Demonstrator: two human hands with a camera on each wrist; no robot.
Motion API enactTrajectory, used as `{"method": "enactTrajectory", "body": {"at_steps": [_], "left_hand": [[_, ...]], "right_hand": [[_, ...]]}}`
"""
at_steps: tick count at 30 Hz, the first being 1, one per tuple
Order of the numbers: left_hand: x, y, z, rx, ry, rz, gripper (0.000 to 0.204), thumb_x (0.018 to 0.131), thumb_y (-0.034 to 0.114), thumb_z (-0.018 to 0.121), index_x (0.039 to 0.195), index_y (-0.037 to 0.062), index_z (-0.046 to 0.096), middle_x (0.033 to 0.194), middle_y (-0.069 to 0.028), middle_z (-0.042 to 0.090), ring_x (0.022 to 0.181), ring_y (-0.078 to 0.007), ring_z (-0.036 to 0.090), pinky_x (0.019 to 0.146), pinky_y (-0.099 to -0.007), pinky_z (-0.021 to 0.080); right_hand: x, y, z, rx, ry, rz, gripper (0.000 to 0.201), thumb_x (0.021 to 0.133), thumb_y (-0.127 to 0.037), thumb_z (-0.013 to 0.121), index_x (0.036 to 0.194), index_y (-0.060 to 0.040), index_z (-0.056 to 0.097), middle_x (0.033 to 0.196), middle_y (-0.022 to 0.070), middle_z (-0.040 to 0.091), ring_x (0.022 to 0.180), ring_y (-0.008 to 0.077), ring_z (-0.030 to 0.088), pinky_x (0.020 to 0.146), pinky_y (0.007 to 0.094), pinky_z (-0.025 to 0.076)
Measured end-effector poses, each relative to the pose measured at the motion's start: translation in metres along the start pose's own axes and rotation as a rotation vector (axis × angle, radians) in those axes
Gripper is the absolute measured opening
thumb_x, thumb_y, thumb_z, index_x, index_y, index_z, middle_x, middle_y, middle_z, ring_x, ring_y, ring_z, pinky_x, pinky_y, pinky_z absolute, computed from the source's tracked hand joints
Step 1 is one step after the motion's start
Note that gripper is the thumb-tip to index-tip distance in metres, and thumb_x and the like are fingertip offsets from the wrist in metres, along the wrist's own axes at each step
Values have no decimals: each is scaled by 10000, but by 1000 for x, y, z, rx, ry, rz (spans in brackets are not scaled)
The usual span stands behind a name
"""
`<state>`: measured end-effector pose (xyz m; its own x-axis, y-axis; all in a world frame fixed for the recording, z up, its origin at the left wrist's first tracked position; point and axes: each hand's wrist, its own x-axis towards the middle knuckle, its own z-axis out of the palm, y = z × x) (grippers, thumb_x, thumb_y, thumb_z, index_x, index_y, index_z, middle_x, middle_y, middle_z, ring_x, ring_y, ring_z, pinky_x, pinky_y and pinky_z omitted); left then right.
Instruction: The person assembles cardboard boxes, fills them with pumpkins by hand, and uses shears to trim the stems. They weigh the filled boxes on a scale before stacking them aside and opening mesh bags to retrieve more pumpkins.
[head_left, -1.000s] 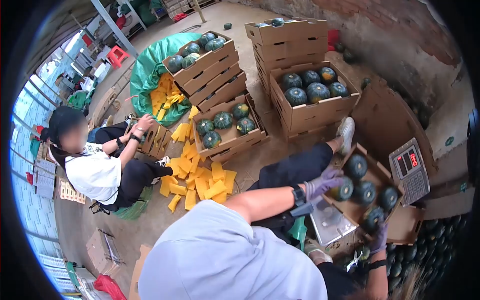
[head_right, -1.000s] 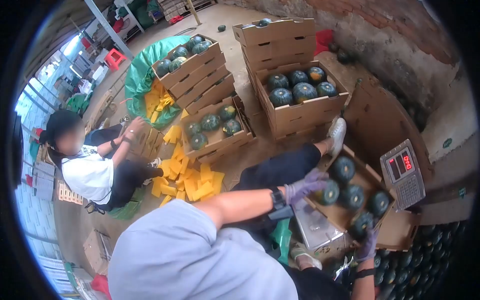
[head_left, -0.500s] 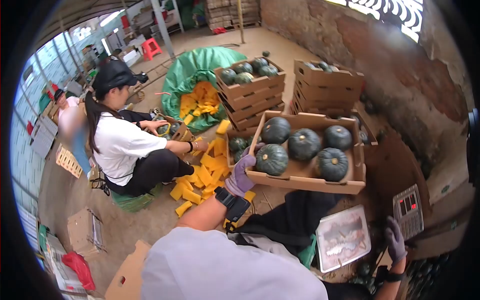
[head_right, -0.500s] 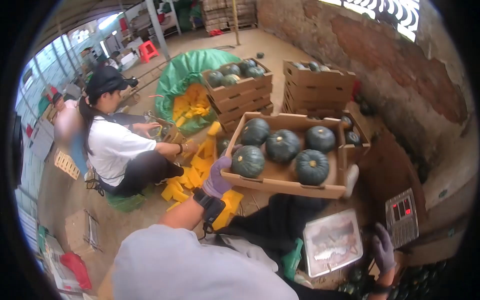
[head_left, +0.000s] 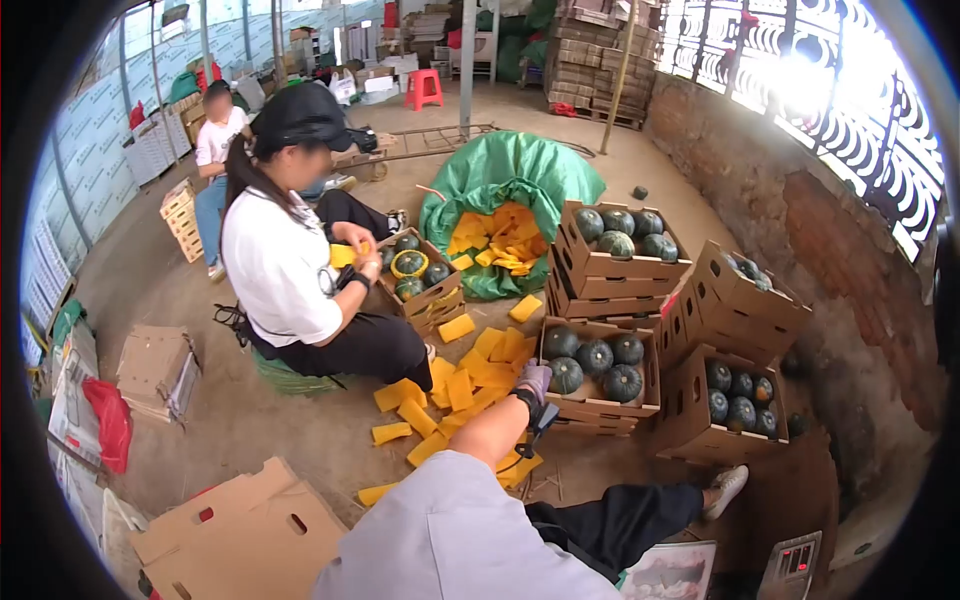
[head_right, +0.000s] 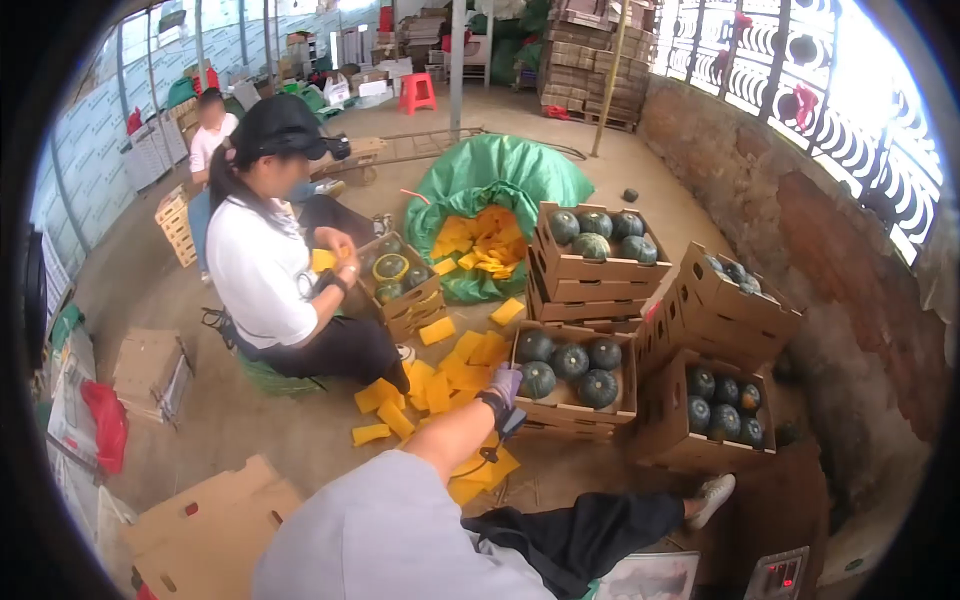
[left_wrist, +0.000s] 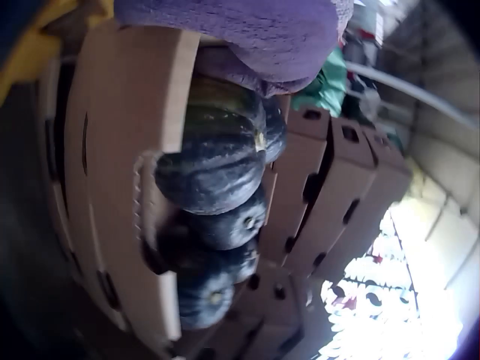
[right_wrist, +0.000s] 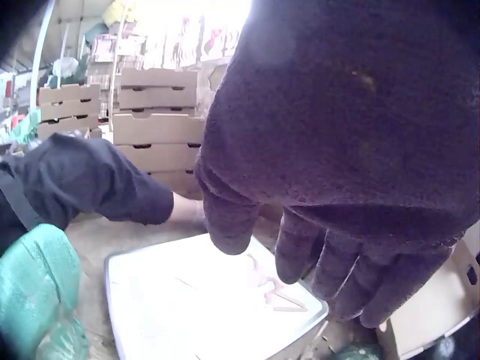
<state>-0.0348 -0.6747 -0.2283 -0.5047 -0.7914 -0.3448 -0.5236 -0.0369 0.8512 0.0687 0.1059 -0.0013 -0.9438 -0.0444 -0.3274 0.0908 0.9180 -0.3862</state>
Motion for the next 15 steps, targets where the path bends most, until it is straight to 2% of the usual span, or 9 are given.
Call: {"method": "enactTrajectory", "body": {"at_steps": [3, 4, 6, 8, 10, 11, 12, 13, 15], "left_hand": [[-14, 2, -3, -185, -44, -60, 444, 799, 302, 595, 1239, 265, 641, 1370, -127, 565, 1283, -319, 511, 1061, -437, 391], [-38, 26, -17, -27, 72, -106, 489, 817, 319, 640, 1292, 214, 589, 1432, -165, 489, 1319, -351, 454, 1093, -440, 354], [-65, 37, -7, -90, 451, 104, 564, 811, 286, 670, 1345, 187, 519, 1447, -201, 443, 1316, -388, 432, 1101, -443, 343], [-114, 66, -4, -79, 627, 367, 630, 797, 238, 687, 1378, 161, 458, 1439, -230, 416, 1296, -416, 426, 1094, -453, 345], [-172, 100, -15, 9, 610, 678, 681, 775, 174, 693, 1391, 137, 405, 1407, -252, 410, 1259, -437, 434, 1072, -470, 361], [-189, 112, -14, -39, 433, 797, 689, 727, 130, 688, 1362, 134, 419, 1313, -225, 466, 1201, -435, 463, 1028, -492, 384], [-211, 122, -4, -64, 401, 982, 670, 699, 102, 686, 1321, 124, 440, 1259, -208, 480, 1170, -431, 473, 991, -505, 401], [-233, 121, 14, -36, 367, 1040, 664, 699, 119, 686, 1319, 120, 446, 1256, -199, 479, 1169, -423, 476, 993, -495, 403], [-263, 114, 50, -64, 0, 1012, 670, 744, 219, 674, 1362, 129, 433, 1334, -213, 444, 1244, -417, 448, 1059, -480, 377]], "right_hand": [[3, -11, 4, -7, -13, -6, 402, 896, -203, 616, 1244, -1, 607, 1248, 199, 614, 1214, 322, 554, 1034, 397, 442], [6, -14, 4, -11, -16, -14, 401, 899, -199, 611, 1247, -1, 604, 1248, 202, 613, 1214, 325, 554, 1033, 398, 443], [11, -18, 4, -3, -12, -24, 398, 903, -190, 601, 1253, -1, 598, 1248, 207, 611, 1215, 329, 553, 1031, 402, 444], [10, -17, 5, 11, -8, -30, 396, 907, -182, 591, 1259, 0, 593, 1248, 212, 609, 1215, 333, 552, 1029, 405, 445], [6, -11, 9, 31, -3, -31, 394, 912, -174, 580, 1265, 0, 588, 1248, 217, 608, 1215, 338, 551, 1026, 409, 446], [8, -10, 12, 39, 0, -36, 392, 914, -170, 575, 1268, 0, 585, 1248, 219, 607, 1215, 340, 551, 1025, 410, 446], [11, -8, 14, 49, -3, -43, 391, 916, -165, 570, 1271, 0, 582, 1248, 222, 606, 1215, 342, 550, 1024, 412, 446], [13, -5, 14, 56, 1, -44, 391, 919, -161, 565, 1274, 1, 579, 1248, 224, 605, 1216, 344, 550, 1023, 414, 447], [13, 3, 15, 68, 12, -44, 389, 923, -153, 554, 1280, 1, 574, 1248, 229, 603, 1216, 349, 549, 1021, 417, 448]]}}
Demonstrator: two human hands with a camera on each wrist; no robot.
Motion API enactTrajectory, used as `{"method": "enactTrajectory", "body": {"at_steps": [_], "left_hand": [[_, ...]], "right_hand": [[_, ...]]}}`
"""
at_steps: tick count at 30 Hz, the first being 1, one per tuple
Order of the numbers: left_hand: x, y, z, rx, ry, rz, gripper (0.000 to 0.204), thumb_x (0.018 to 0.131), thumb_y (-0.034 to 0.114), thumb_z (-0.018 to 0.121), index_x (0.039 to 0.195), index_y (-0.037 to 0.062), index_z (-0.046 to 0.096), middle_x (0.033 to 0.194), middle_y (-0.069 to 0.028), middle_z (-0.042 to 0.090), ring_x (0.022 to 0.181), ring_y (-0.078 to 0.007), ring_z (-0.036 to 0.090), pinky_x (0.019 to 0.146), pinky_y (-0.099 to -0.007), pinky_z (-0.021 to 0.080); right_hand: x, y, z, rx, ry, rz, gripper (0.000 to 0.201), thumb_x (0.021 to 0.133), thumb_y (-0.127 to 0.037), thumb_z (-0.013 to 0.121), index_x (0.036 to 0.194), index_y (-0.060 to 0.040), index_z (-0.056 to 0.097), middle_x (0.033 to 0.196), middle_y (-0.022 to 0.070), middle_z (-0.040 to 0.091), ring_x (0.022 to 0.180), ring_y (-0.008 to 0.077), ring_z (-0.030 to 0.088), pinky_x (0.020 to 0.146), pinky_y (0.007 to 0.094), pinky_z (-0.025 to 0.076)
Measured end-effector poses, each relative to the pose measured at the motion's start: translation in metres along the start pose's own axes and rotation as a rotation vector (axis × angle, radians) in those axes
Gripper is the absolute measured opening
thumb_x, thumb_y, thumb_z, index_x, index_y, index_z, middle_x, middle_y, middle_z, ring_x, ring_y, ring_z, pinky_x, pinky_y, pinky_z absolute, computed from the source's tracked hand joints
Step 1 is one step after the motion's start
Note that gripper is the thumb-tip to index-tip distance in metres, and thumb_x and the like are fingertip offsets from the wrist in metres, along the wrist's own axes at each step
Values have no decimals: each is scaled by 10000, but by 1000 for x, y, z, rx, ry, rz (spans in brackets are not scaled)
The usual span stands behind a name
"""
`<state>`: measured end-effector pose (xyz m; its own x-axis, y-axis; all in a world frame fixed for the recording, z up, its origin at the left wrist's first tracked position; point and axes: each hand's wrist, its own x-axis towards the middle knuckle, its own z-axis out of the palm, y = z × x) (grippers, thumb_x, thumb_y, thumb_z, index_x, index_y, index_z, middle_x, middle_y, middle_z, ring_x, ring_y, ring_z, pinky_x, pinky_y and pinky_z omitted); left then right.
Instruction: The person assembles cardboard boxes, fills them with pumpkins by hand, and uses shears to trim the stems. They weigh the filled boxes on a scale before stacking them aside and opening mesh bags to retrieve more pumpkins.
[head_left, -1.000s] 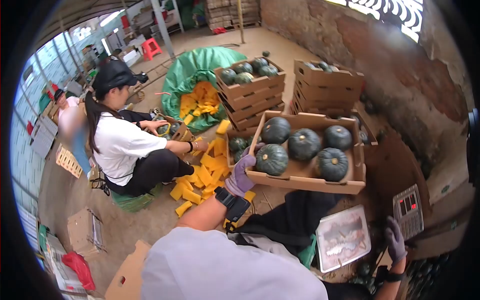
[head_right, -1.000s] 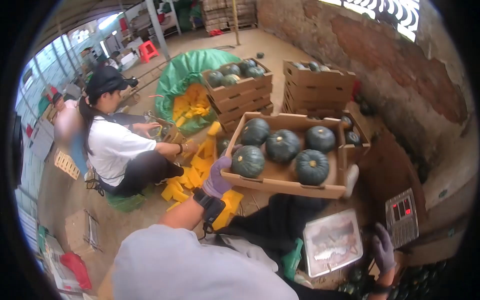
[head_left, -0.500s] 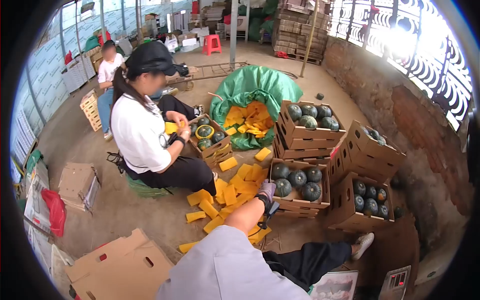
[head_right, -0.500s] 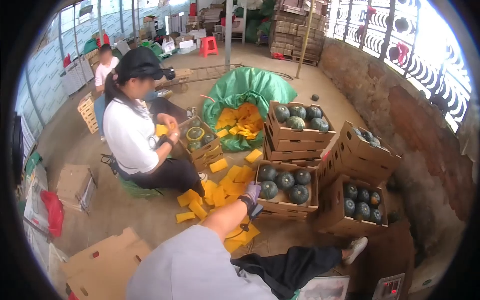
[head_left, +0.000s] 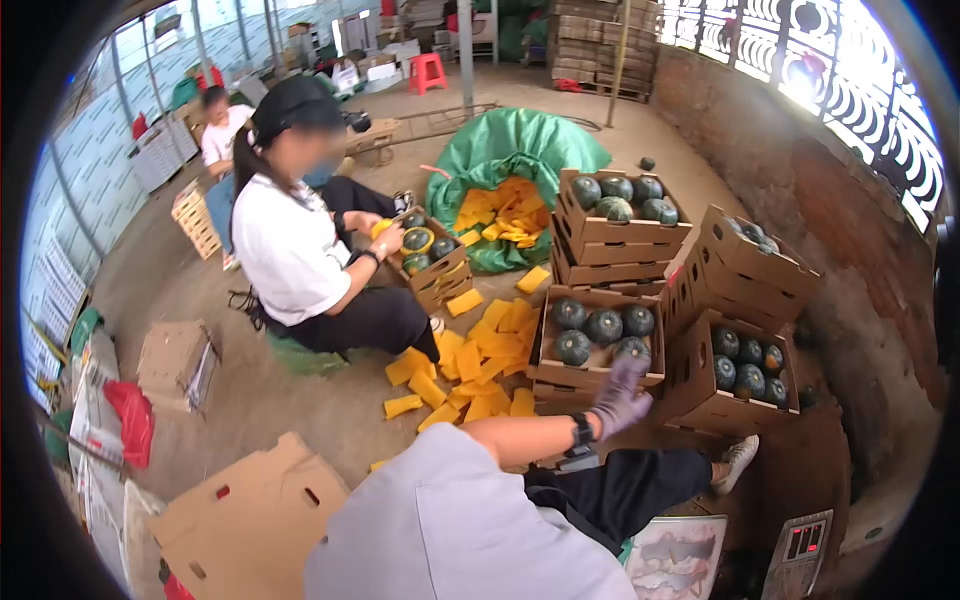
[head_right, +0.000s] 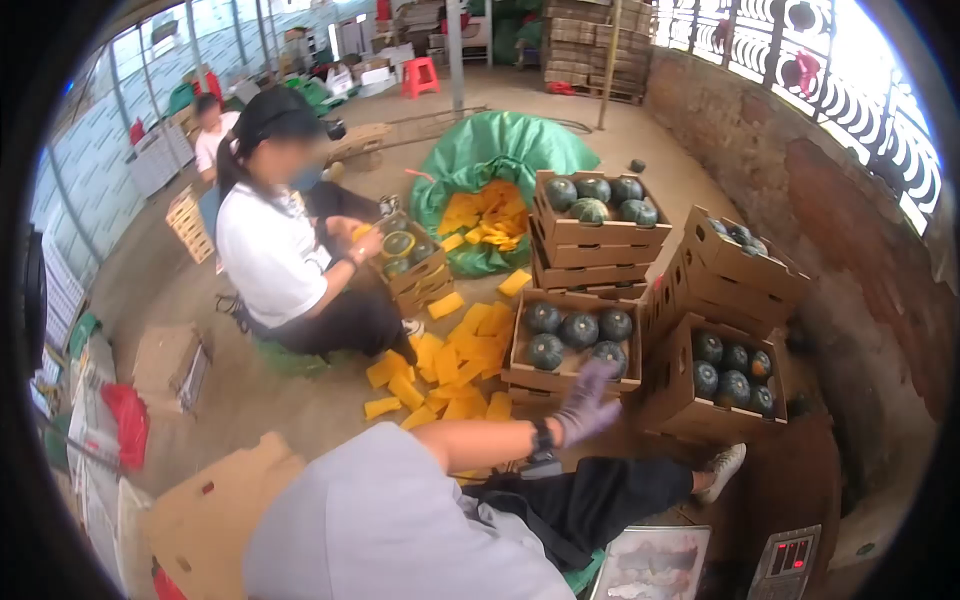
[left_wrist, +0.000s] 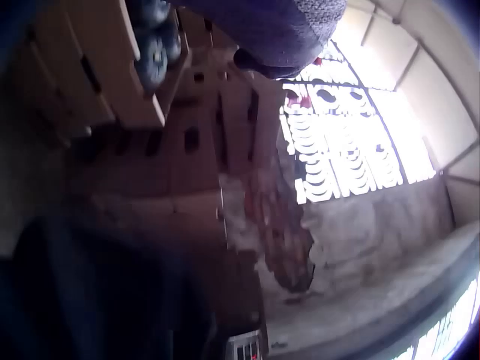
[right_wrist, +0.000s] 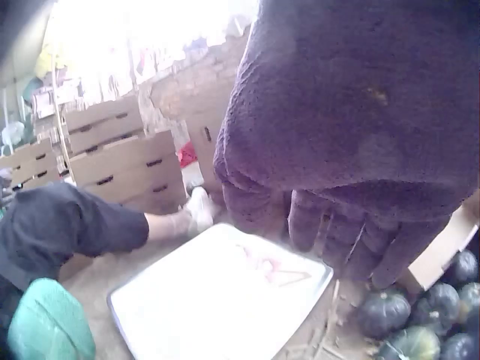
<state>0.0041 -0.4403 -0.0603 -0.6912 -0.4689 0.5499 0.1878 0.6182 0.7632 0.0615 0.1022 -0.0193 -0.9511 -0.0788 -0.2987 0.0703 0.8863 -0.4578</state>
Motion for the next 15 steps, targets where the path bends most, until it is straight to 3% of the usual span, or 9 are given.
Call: {"method": "enactTrajectory", "body": {"at_steps": [1, 2, 4, 6, 8, 10, 12, 14, 15], "left_hand": [[-10, 14, 13, -92, -244, -126, 712, 760, 256, 682, 1411, 153, 413, 1417, -222, 402, 1309, -427, 403, 1109, -478, 345], [-32, 13, 48, 89, -238, -106, 771, 756, 292, 703, 1451, 172, 391, 1468, -227, 367, 1336, -441, 376, 1136, -477, 319], [-63, 27, 86, 125, -485, -76, 775, 790, 401, 668, 1476, 186, 380, 1486, -226, 352, 1350, -430, 370, 1146, -488, 305], [-91, 58, 99, 202, -740, 1, 709, 853, 390, 623, 1480, 163, 380, 1437, -247, 386, 1346, -423, 376, 1140, -486, 303], [-92, 90, 90, 353, -500, 204, 612, 821, 309, 604, 1364, 50, 488, 1282, -224, 490, 1158, -398, 515, 971, -497, 441], [-71, 109, 76, 219, -521, 192, 504, 792, 273, 616, 1213, -2, 581, 1081, -200, 608, 989, -359, 605, 874, -399, 518], [-74, 91, 87, 75, -394, 321, 460, 806, 250, 635, 1212, 42, 578, 1084, -166, 631, 1019, -347, 622, 909, -423, 521], [-72, 74, 95, 91, -485, 318, 463, 841, 224, 649, 1254, 24, 588, 1217, -170, 626, 1132, -333, 603, 993, -388, 488], [-71, 63, 101, 23, -554, 181, 456, 861, 204, 643, 1271, 15, 579, 1242, -182, 621, 1183, -327, 585, 1045, -380, 451]], "right_hand": [[-3, 3, -1, 3, 7, -1, 388, 925, -149, 549, 1283, 1, 571, 1248, 232, 602, 1216, 351, 548, 1020, 419, 448], [-3, 9, -1, 13, 14, 1, 387, 928, -144, 544, 1286, 1, 569, 1248, 234, 601, 1216, 353, 548, 1019, 420, 449], [-10, 28, -2, 41, 36, 20, 386, 932, -136, 534, 1291, 2, 563, 1248, 239, 599, 1216, 357, 547, 1017, 424, 450], [-20, 52, -2, 74, 75, 46, 385, 937, -128, 523, 1297, 2, 558, 1248, 244, 597, 1217, 362, 546, 1015, 427, 451], [-39, 90, -5, 111, 131, 90, 384, 941, -119, 513, 1303, 3, 552, 1248, 250, 596, 1217, 366, 545, 1013, 431, 451], [-75, 139, -3, 159, 208, 166, 384, 946, -111, 503, 1309, 3, 547, 1248, 255, 594, 1217, 370, 544, 1010, 434, 452], [-122, 195, 11, 205, 301, 252, 383, 950, -103, 492, 1315, 3, 541, 1248, 260, 592, 1217, 375, 544, 1008, 437, 453], [-162, 247, 32, 233, 379, 319, 383, 955, -94, 482, 1321, 4, 536, 1248, 265, 590, 1218, 379, 543, 1006, 441, 454], [-179, 261, 44, 236, 422, 359, 383, 957, -90, 477, 1324, 4, 533, 1248, 267, 589, 1218, 381, 542, 1005, 443, 455]]}}
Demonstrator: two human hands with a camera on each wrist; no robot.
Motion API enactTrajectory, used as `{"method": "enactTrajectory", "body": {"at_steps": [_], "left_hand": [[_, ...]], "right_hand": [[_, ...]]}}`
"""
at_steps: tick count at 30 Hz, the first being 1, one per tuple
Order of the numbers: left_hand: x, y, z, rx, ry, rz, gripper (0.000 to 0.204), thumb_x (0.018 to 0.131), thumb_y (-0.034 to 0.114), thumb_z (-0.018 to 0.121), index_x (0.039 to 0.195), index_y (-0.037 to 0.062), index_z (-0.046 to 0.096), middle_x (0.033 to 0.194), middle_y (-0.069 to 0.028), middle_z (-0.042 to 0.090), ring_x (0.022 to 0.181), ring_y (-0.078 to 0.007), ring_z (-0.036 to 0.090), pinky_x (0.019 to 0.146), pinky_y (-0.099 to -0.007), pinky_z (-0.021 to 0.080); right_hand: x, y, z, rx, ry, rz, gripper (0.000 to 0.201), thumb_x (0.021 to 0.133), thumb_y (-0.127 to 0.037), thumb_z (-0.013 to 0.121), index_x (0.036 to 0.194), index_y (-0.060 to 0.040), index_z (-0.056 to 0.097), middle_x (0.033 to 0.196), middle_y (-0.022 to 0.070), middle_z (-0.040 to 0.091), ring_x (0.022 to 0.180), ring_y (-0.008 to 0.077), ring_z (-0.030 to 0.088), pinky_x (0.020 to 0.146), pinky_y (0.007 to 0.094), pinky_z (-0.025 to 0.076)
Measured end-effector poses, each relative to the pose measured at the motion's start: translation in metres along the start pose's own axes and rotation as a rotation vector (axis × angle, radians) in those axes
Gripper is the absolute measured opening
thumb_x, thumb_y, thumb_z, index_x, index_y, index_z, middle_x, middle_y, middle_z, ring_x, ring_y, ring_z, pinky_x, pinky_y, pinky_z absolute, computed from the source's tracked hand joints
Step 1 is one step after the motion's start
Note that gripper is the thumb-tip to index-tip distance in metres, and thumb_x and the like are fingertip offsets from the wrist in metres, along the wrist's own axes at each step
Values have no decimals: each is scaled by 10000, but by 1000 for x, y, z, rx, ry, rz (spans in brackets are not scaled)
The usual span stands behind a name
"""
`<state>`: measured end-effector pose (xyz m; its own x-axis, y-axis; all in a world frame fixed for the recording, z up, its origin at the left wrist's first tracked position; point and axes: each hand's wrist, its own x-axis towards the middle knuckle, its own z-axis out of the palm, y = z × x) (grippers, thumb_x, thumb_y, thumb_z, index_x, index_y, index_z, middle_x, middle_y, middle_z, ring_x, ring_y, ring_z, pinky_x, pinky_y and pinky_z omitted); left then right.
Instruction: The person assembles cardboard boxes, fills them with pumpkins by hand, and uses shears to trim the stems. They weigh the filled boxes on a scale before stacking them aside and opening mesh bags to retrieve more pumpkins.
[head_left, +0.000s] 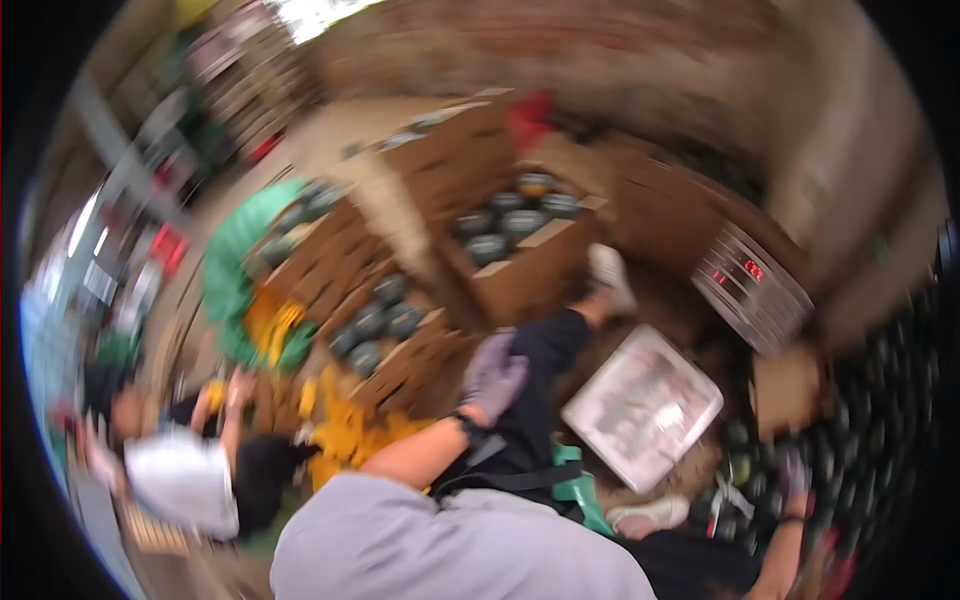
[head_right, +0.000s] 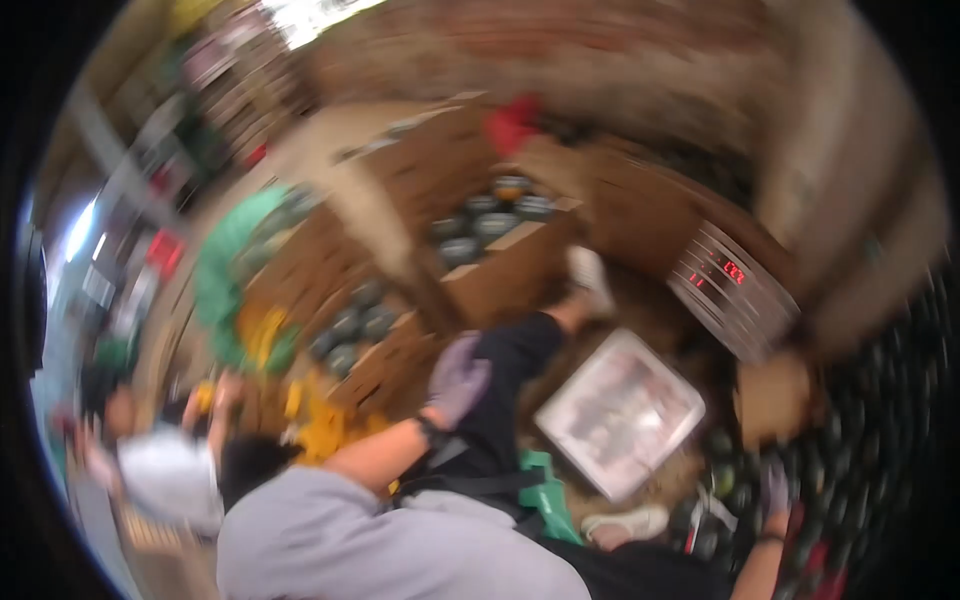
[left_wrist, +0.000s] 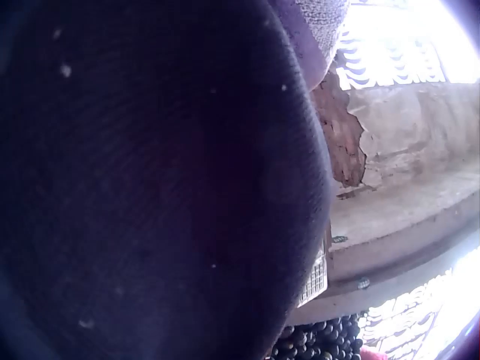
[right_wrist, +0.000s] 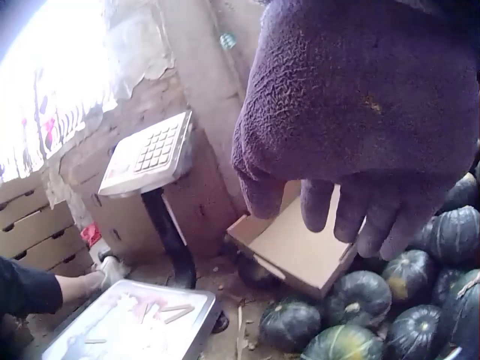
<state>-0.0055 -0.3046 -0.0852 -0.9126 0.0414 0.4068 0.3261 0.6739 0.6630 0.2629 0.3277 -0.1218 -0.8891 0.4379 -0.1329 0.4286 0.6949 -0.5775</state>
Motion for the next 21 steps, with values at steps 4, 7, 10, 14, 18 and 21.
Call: {"method": "enactTrajectory", "body": {"at_steps": [4, 7, 10, 14, 18, 21], "left_hand": [[8, -7, 4, 67, -96, -8, 468, 875, 93, 581, 1319, -35, 503, 1320, -221, 550, 1251, -366, 510, 1094, -414, 372], [9, -2, 0, 240, -140, -4, 478, 930, 95, 519, 1383, -39, 454, 1388, -228, 501, 1333, -370, 438, 1148, -417, 309], [11, 10, -7, 253, -215, -84, 486, 984, 132, 480, 1436, -28, 401, 1473, -219, 427, 1388, -356, 383, 1173, -413, 276], [14, 25, -2, 282, -249, -99, 514, 1015, 220, 445, 1462, -22, 367, 1510, -204, 396, 1418, -334, 349, 1183, -413, 256], [21, 21, 9, 351, -250, 58, 519, 1020, 283, 466, 1434, -24, 405, 1482, -205, 417, 1388, -336, 380, 1156, -432, 286], [28, 65, 16, 612, -155, 470, 514, 974, 289, 582, 1395, 14, 473, 1411, -190, 503, 1331, -368, 445, 1104, -495, 354]], "right_hand": [[-36, 24, 24, -56, 262, 376, 587, 908, -307, 620, 1393, -14, 465, 1327, 264, 549, 1242, 408, 522, 1048, 434, 420], [-40, 36, 82, -184, 493, 298, 690, 830, -345, 694, 1409, -58, 450, 1370, 243, 491, 1262, 409, 483, 1061, 447, 413], [-30, 1, 94, -261, 556, 247, 726, 820, -337, 712, 1430, -78, 416, 1382, 241, 449, 1240, 411, 494, 1043, 441, 434], [25, -7, 107, -188, 421, 385, 754, 819, -415, 700, 1461, -167, 392, 1345, 223, 461, 1159, 395, 561, 949, 428, 501], [68, -7, 112, -175, 192, 639, 490, 850, -435, 666, 1262, -179, 593, 1331, 185, 480, 1122, 359, 590, 910, 434, 517], [77, 8, 120, -66, 384, 548, 285, 853, -349, 677, 1031, -128, 692, 1273, 179, 531, 1052, 337, 603, 878, 429, 515]]}}
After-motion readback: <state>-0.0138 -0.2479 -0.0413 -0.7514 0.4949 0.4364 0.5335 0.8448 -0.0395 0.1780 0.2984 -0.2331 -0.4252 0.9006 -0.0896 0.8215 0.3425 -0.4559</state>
